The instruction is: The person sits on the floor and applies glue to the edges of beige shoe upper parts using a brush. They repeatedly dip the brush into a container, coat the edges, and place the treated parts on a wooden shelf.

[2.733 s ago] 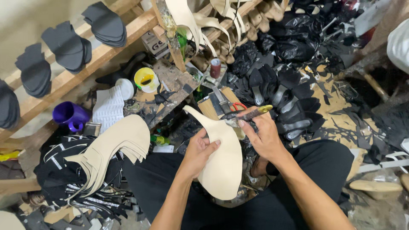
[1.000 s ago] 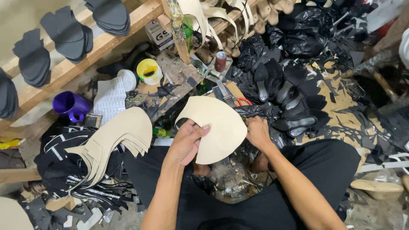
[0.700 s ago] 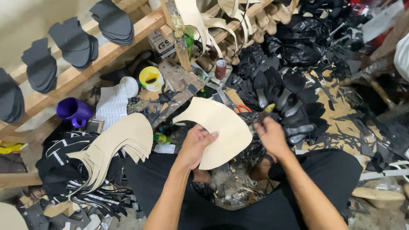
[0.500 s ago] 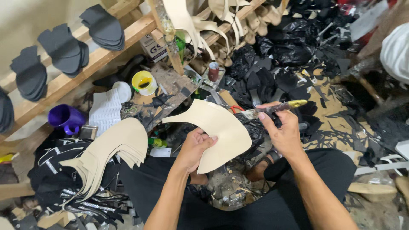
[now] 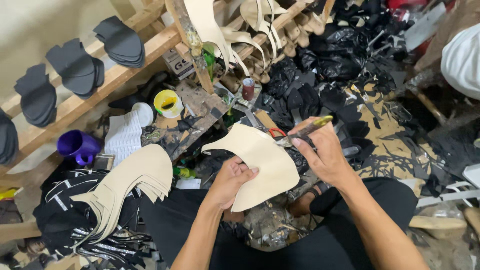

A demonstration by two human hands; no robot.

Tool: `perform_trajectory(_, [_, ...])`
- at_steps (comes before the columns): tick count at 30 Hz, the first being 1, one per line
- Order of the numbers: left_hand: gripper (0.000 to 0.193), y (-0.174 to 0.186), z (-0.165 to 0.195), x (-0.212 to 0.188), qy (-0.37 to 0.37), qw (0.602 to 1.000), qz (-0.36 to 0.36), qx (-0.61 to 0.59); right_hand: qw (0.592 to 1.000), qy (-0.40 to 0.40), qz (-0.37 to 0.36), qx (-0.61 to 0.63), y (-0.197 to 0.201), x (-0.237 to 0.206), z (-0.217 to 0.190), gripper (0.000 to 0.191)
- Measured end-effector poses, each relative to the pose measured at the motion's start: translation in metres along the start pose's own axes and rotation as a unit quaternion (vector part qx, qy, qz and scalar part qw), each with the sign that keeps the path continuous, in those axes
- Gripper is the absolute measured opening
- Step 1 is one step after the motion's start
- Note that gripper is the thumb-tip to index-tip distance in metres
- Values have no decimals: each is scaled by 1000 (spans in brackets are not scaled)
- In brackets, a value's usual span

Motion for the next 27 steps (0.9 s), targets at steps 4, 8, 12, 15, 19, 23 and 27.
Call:
perform_trajectory(4, [37,0,-1,1,-11,1000,-4,13,999,33,-10,-17,0,3,-7,12])
perform_trajectory(8, [34,7,3,0,-45,998,18,29,998,32,-37,-35,-2,0,-10,11])
perform_trajectory(12, [32,18,2,-2,-70,995,58,33,996,17,-75,-38,-4,-11,-11,11])
perform_trajectory(15, [29,25,-1,0,-94,990,88,51,996,25,-63,-53,-3,-17,-13,10])
perform_trajectory(19, [24,29,-10,7,-120,986,109,30,998,-3,-2,-57,0,-24,-11,11])
perform_trajectory(23, [25,34,-9,11,-159,978,130,27,995,-10,-4,-95,-2,-23,-12,13])
perform_trajectory(27, [24,31,-14,12,-152,978,140,22,995,-13,17,-103,1,-21,-15,12])
Point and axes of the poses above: each hand's wrist, its own x-axis towards the middle knuckle, its own y-axis out of the back of the hand, z = x × y, the point moved 7 cm from there along x, towards the middle knuckle, and after that the axes turned 14 degrees about -z, right-handed, at the moved point
